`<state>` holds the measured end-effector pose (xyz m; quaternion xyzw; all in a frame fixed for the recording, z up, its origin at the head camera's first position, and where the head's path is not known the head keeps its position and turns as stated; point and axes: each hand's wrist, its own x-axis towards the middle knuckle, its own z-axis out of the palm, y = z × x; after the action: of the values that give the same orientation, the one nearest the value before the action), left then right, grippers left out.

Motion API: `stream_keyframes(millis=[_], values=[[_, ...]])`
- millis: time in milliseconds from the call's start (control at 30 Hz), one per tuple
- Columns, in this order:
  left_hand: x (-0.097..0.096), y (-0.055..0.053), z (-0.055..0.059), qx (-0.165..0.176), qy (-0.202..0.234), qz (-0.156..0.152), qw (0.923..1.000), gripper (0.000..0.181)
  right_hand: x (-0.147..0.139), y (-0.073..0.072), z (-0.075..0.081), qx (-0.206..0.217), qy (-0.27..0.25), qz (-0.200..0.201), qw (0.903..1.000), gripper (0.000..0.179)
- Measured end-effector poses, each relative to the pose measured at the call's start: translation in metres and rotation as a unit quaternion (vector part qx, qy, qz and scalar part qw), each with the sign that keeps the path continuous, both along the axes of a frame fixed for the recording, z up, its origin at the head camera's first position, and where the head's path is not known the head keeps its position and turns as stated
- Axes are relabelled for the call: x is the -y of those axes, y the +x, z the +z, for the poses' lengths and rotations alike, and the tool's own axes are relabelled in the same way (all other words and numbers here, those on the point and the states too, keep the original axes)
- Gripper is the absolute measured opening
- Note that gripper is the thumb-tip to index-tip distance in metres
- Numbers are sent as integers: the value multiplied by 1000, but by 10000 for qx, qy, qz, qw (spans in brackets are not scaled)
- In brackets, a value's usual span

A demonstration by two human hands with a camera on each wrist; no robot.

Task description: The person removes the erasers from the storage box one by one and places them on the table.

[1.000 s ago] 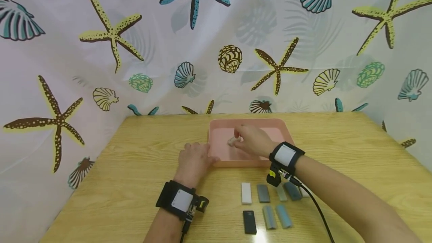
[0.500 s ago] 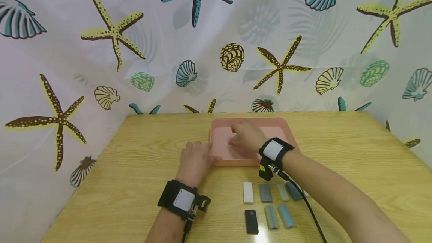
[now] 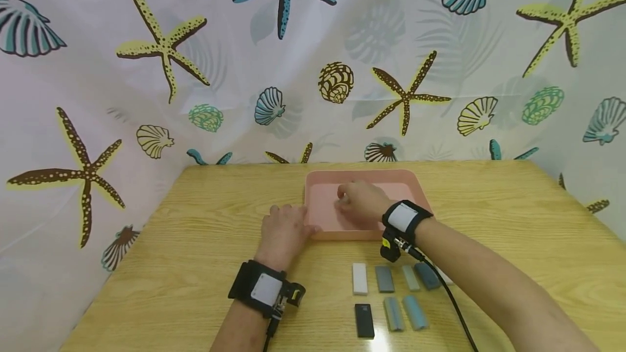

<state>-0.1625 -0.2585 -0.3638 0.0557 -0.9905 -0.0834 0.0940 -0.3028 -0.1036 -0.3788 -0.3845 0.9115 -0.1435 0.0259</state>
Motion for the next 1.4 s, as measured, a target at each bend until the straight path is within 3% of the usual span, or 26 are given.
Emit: stream_keyframes(millis=[400,667,933,1400], values=[[-1,1,0,-83,6,-69,9999,41,-21,9,10,-87,-32,-9,10000,21],[-2,1,-1,-35,-39,-37,10000,39,-33,19,14,-226,-8,289,9993,20],[-2,2,0,-96,-14,-60,9999,40,-52,32,19,-334,-421,615,9967,18],[-3,1,-1,-81,29,-83,9999,42,-94,64,29,-828,-492,1203,9881,21]])
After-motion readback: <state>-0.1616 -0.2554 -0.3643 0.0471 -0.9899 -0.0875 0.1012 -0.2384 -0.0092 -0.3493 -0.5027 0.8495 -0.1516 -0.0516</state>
